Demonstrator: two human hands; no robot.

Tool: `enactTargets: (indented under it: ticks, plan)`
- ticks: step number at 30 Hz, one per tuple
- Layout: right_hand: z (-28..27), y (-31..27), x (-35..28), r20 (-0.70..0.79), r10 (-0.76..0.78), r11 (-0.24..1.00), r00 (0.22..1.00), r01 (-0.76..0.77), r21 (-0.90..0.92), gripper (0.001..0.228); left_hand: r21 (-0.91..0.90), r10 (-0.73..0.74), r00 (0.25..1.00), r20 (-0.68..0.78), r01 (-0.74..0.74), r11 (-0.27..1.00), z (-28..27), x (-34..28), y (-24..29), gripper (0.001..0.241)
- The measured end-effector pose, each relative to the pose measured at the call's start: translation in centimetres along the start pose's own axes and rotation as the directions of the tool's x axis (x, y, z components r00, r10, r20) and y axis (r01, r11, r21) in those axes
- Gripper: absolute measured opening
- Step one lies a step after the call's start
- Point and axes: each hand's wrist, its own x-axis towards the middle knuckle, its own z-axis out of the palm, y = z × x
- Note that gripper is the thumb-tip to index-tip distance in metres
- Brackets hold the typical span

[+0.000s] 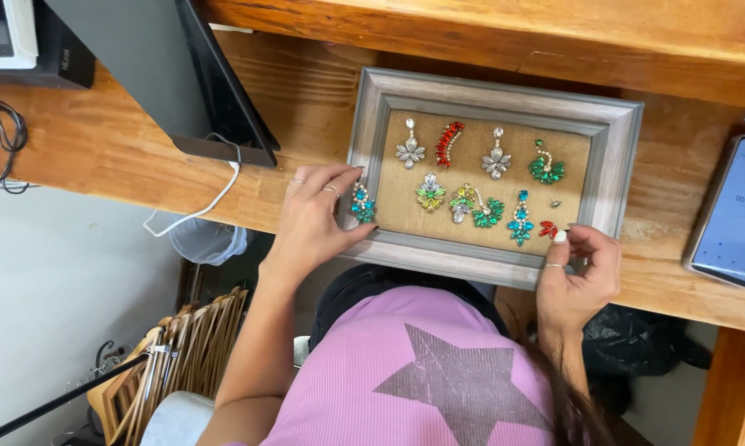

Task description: Arranging various pieces of colorful jewelry, including earrings and brooches, inside a small silver picture frame on a wooden table.

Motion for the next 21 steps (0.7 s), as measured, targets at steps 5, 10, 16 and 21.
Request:
enactTargets:
  ticks: [5, 10, 16, 21]
  plan:
    - [-0.3, -0.5, 0.1, -0.005, -0.007, 0.999, 1.000, 0.007, -0.046, 0.015, -0.001, -0.013, 0.997, 0.073, 0.013, 1.000, -0.3, -0.1, -0.6, 0.073]
    - [-1.0, -2.5, 1.5, 0.015, -0.095, 0.965, 0.995, 0.096, -0.243, 0.036, 0.021, 0.060, 0.969, 0.239, -0.067, 0.998, -0.3, 0.0, -1.1, 0.076]
    - [-1.6, -2.2, 1.9, 0.119, 0.190, 0.950, 0.974, -0.152, -0.274, 0.063, -0.135, 0.007, 0.935, 0.354, 0.044, 0.990, -0.5, 0.4, 0.2, 0.086]
    - [-1.4, -1.2, 1.3, 0.095, 0.145, 0.954, 0.985, -0.114, -0.278, 0.065, 0.019, 0.019, 0.988, 0.152, -0.023, 1.000, 0.4, -0.2, 0.5, 0.094]
